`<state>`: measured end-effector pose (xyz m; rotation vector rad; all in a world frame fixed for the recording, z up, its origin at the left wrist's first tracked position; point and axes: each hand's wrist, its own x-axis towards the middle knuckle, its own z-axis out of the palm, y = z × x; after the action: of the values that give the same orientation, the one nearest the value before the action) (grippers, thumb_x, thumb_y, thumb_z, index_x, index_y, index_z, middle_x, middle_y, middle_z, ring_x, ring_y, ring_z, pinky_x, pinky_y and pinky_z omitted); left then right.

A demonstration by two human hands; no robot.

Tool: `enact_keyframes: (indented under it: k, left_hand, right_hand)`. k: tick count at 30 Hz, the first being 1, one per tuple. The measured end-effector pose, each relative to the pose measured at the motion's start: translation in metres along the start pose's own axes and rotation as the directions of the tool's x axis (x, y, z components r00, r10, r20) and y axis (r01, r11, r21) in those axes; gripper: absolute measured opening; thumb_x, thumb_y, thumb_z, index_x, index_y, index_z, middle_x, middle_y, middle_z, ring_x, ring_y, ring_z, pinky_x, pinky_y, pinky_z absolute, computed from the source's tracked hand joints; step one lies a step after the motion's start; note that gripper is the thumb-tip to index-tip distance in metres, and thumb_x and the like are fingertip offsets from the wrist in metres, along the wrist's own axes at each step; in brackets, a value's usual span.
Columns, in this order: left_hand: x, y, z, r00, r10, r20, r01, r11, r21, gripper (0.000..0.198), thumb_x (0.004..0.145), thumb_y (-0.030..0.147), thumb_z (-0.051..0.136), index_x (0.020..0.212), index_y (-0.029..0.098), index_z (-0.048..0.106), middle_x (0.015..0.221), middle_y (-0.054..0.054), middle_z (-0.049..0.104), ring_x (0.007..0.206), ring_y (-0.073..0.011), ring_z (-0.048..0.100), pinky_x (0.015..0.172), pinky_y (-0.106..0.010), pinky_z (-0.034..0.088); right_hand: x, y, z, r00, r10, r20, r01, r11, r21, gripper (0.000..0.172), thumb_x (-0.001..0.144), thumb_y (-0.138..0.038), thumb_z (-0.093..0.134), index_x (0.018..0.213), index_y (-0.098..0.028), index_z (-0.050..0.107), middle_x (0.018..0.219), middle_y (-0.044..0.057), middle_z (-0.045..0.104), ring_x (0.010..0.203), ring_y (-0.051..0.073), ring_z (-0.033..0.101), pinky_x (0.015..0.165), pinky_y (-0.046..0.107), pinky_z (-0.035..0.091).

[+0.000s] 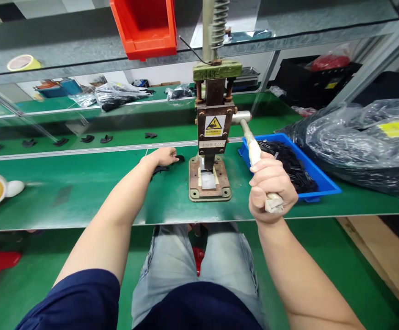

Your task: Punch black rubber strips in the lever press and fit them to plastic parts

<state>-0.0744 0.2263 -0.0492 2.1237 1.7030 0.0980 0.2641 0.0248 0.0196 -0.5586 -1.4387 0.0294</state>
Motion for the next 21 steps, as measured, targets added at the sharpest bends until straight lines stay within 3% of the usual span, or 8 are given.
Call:
enact_keyframes:
  k: [2,3,6,7,9,13,21]
  left_hand:
    - [-0.015,0.011,0.004,0.997,-0.046,-0.057,0.031,0.969,-0.247,0.024,0.094,0.033,0.079,0.083,0.022,0.061,0.077,-0.003,0.073,0.074,-0.0212,0.068,0.073,-0.034,0.054]
    - [-0.024,0.019,0.008,0.995,-0.079,-0.061,0.046,0.905,-0.422,0.023,0.096,0.03,0.078,0.086,0.021,0.06,0.077,-0.003,0.072,0.07,-0.0188,0.066,0.069,-0.032,0.053]
    - [-0.052,0.044,0.029,0.994,-0.109,0.017,0.073,0.531,-0.844,0.027,0.091,0.023,0.086,0.099,0.019,0.061,0.082,-0.003,0.075,0.067,-0.0141,0.069,0.066,-0.027,0.058]
    - [-0.059,0.054,0.036,0.994,-0.102,0.04,0.079,0.421,-0.904,0.032,0.088,0.022,0.09,0.1,0.018,0.061,0.084,-0.003,0.075,0.067,-0.0134,0.07,0.067,-0.027,0.061]
    - [-0.07,0.071,0.05,0.993,-0.1,0.067,0.095,0.304,-0.948,0.036,0.086,0.026,0.094,0.095,0.016,0.061,0.082,-0.003,0.075,0.065,-0.0125,0.072,0.068,-0.026,0.064]
    - [-0.074,0.097,0.061,0.986,-0.112,0.12,0.149,0.306,-0.94,0.036,0.096,0.038,0.086,0.086,0.017,0.059,0.066,0.0,0.067,0.054,-0.0116,0.068,0.06,-0.023,0.064]
    - [-0.063,0.121,0.056,0.982,-0.111,0.15,0.185,0.462,-0.868,0.038,0.098,0.031,0.083,0.082,0.02,0.051,0.058,0.001,0.065,0.047,-0.0133,0.067,0.05,-0.019,0.056]
  right_hand:
    - [-0.001,0.001,0.0,1.0,0.006,0.001,-0.006,1.0,-0.016,0.03,0.097,-0.042,0.069,0.075,-0.029,0.055,0.07,-0.002,0.061,0.084,0.023,0.071,0.113,0.063,0.059]
    - [-0.002,0.002,0.0,1.0,0.01,-0.001,-0.01,1.0,-0.023,0.03,0.098,-0.043,0.068,0.075,-0.029,0.054,0.07,-0.002,0.06,0.084,0.023,0.072,0.113,0.063,0.059]
    - [-0.002,0.006,0.001,1.0,-0.026,-0.01,0.026,1.0,-0.008,0.03,0.097,-0.042,0.069,0.075,-0.028,0.054,0.069,-0.003,0.06,0.084,0.022,0.071,0.113,0.062,0.06]
    - [-0.002,0.007,0.002,0.999,-0.05,-0.014,0.051,0.999,0.009,0.029,0.096,-0.04,0.07,0.075,-0.028,0.054,0.07,-0.004,0.06,0.084,0.021,0.071,0.113,0.062,0.059]
    - [-0.001,0.01,0.002,0.996,-0.083,-0.016,0.084,0.996,0.038,0.029,0.094,-0.039,0.072,0.075,-0.027,0.054,0.07,-0.005,0.061,0.084,0.02,0.071,0.114,0.063,0.058]
    - [-0.001,0.011,0.002,0.998,-0.066,-0.013,0.067,0.996,0.055,0.03,0.094,-0.038,0.073,0.074,-0.025,0.054,0.071,-0.006,0.061,0.084,0.019,0.069,0.113,0.063,0.058]
    - [-0.001,0.011,0.0,0.996,-0.086,0.005,0.085,0.994,0.061,0.027,0.095,-0.036,0.071,0.076,-0.025,0.055,0.073,-0.005,0.063,0.088,0.02,0.071,0.111,0.061,0.06]
